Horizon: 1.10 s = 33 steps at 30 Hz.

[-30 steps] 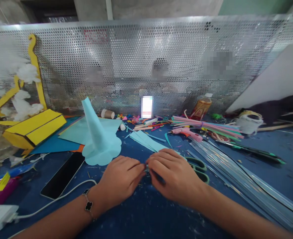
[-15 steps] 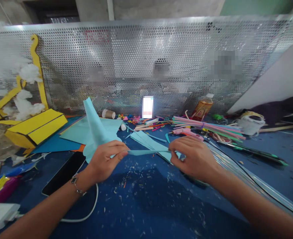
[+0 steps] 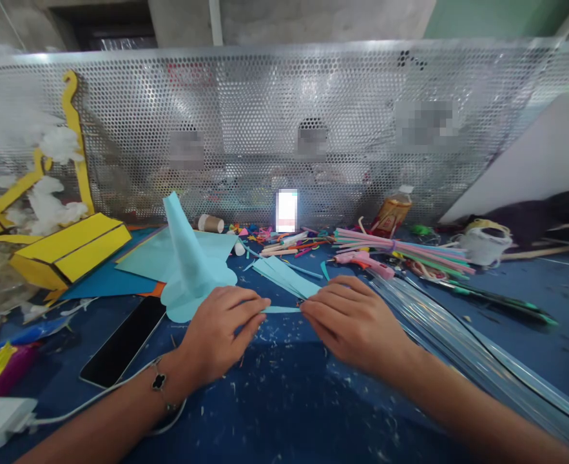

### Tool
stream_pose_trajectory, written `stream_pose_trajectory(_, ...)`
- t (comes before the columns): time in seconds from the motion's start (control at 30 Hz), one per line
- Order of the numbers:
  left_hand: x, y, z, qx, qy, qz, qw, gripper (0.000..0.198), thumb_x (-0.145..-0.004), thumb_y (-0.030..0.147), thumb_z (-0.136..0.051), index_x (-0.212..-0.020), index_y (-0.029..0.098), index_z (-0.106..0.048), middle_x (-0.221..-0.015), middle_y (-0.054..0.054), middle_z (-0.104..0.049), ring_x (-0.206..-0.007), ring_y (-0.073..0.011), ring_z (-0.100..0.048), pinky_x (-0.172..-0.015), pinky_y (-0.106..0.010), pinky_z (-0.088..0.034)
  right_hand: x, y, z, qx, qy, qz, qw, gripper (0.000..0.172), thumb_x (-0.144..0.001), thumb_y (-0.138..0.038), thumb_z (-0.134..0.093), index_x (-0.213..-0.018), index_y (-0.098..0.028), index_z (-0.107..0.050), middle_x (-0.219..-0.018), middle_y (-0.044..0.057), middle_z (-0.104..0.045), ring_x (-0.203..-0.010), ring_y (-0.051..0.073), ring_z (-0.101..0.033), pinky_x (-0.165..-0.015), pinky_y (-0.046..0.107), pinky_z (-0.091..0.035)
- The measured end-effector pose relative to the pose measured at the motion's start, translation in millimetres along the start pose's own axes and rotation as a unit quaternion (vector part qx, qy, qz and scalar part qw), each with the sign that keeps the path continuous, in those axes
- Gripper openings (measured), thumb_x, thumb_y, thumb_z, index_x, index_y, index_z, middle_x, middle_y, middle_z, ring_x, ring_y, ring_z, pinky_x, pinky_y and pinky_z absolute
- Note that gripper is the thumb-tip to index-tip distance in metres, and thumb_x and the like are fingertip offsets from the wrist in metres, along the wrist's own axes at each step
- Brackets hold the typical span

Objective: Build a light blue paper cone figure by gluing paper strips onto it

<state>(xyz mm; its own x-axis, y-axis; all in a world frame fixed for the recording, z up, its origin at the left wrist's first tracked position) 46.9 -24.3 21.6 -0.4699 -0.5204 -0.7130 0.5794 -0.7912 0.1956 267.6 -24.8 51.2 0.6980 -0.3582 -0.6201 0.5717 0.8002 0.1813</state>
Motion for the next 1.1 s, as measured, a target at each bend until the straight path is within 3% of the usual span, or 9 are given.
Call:
stream_pose_trajectory(0.17, -2, 17, 1.4, -0.068, -0.015, -0.093, 0.993, 0.009, -0.098, 0.014, -0.061, -0.104, 0.016, -0.068, -0.104, -0.006, -0.071, -0.092, -0.0215, -0.061, -0.086, -0.040, -0.048, 0, -6, -2, -0.003, -0.020, 0.013, 1.000, 0.017, -0.100, -0.014, -0.055, -0.092, -0.018, -0.070, -0.082, 0.003, -0.075, -0.078, 0.019, -0.067, -0.089, 0.038, -0.043)
stream_pose_trajectory(0.43, 0, 26, -7.5, -0.075, -0.058, -0.060, 0.994, 0.011, -0.095, 0.013, -0.055, -0.090, 0.018, -0.063, -0.093, -0.004, -0.066, -0.082, -0.0201, -0.057, -0.078, -0.036, -0.045, -3, -18, -3, -0.029, -0.016, 0.021, 0.999, 0.020, -0.099, -0.013, -0.055, -0.088, -0.018, -0.070, -0.078, 0.001, -0.074, -0.074, 0.017, -0.066, -0.086, 0.037, -0.043)
stream_pose_trajectory(0.63, -6, -12, 10.7, -0.080, -0.067, -0.059, 0.993, 0.011, -0.096, 0.013, -0.054, -0.092, 0.020, -0.062, -0.096, -0.003, -0.069, -0.087, -0.0203, -0.061, -0.081, -0.037, -0.045, 5, 15, 4, -0.027, -0.025, -0.029, 0.999, 0.021, -0.100, -0.018, -0.056, -0.090, -0.021, -0.075, -0.080, 0.002, -0.077, -0.075, 0.018, -0.070, -0.084, 0.037, -0.046)
stream_pose_trajectory(0.73, -10, -39, 23.3, -0.074, -0.008, 0.008, 0.997, 0.013, -0.094, 0.012, -0.052, -0.088, 0.020, -0.059, -0.090, -0.004, -0.067, -0.086, -0.0202, -0.061, -0.080, -0.036, -0.046, 12, 44, 10, -0.058, -0.013, -0.147, 0.987, 0.021, -0.099, -0.026, -0.058, -0.091, -0.022, -0.077, -0.085, 0.003, -0.079, -0.078, 0.020, -0.071, -0.080, 0.035, -0.048)
stream_pose_trajectory(0.8, -9, -47, 23.8, 0.002, 0.023, 0.094, 0.995, 0.013, -0.094, 0.014, -0.053, -0.084, 0.020, -0.057, -0.087, -0.003, -0.064, -0.084, -0.0189, -0.061, -0.080, -0.035, -0.049, 16, 56, 10, -0.140, -0.008, -0.268, 0.953, 0.021, -0.098, -0.034, -0.061, -0.091, -0.023, -0.077, -0.087, 0.004, -0.078, -0.079, 0.021, -0.070, -0.073, 0.033, -0.049)
stream_pose_trajectory(0.87, -6, -44, 13.8, 0.130, 0.015, 0.191, 0.973, 0.007, -0.095, 0.020, -0.057, -0.089, 0.020, -0.060, -0.089, -0.003, -0.065, -0.083, -0.0181, -0.063, -0.078, -0.034, -0.051, 18, 55, 2, -0.262, -0.029, -0.367, 0.892, 0.024, -0.096, -0.043, -0.062, -0.095, -0.023, -0.075, -0.083, 0.003, -0.075, -0.072, 0.020, -0.066, -0.062, 0.030, -0.046)
stream_pose_trajectory(0.9, -3, -38, 5.6, 0.204, -0.001, 0.237, 0.950, 0.005, -0.096, 0.026, -0.061, -0.097, 0.021, -0.062, -0.095, -0.004, -0.067, -0.084, -0.0183, -0.065, -0.078, -0.034, -0.053, 19, 48, -5, -0.326, -0.049, -0.398, 0.856, 0.027, -0.094, -0.046, -0.063, -0.100, -0.022, -0.073, -0.079, 0.002, -0.072, -0.066, 0.018, -0.062, -0.057, 0.029, -0.043)
stream_pose_trajectory(1.0, 5, -11, -20.4, 0.417, -0.069, 0.316, 0.849, 0.035, -0.096, 0.041, -0.068, -0.124, 0.023, -0.060, -0.114, -0.007, -0.069, -0.087, -0.0193, -0.069, -0.078, -0.035, -0.057, 17, 20, -27, -0.479, -0.115, -0.432, 0.756, 0.037, -0.091, -0.051, -0.065, -0.116, -0.023, -0.067, -0.075, -0.001, -0.066, -0.056, 0.014, -0.050, -0.050, 0.026, -0.034)
stream_pose_trajectory(1.1, 9, 2, -32.5, 0.514, -0.053, 0.364, 0.775, 0.048, -0.094, 0.048, -0.070, -0.132, 0.021, -0.056, -0.097, -0.005, -0.071, -0.080, -0.0194, -0.070, -0.077, -0.036, -0.058, 16, -1, -40, -0.544, -0.143, -0.424, 0.710, 0.037, -0.093, -0.050, -0.065, -0.119, -0.024, -0.065, -0.082, 0.000, -0.067, -0.062, 0.013, -0.053, -0.054, 0.026, -0.038)
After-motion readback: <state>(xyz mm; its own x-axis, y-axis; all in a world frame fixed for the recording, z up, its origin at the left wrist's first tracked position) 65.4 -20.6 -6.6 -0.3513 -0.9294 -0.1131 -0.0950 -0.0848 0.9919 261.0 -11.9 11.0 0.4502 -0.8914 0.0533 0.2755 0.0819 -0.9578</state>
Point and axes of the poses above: each hand's wrist, its own x-axis away from the middle knuckle, its own z-axis out of the back of the hand, y = z × x, the point moved 4 cm from there along -x, towards the middle knuckle
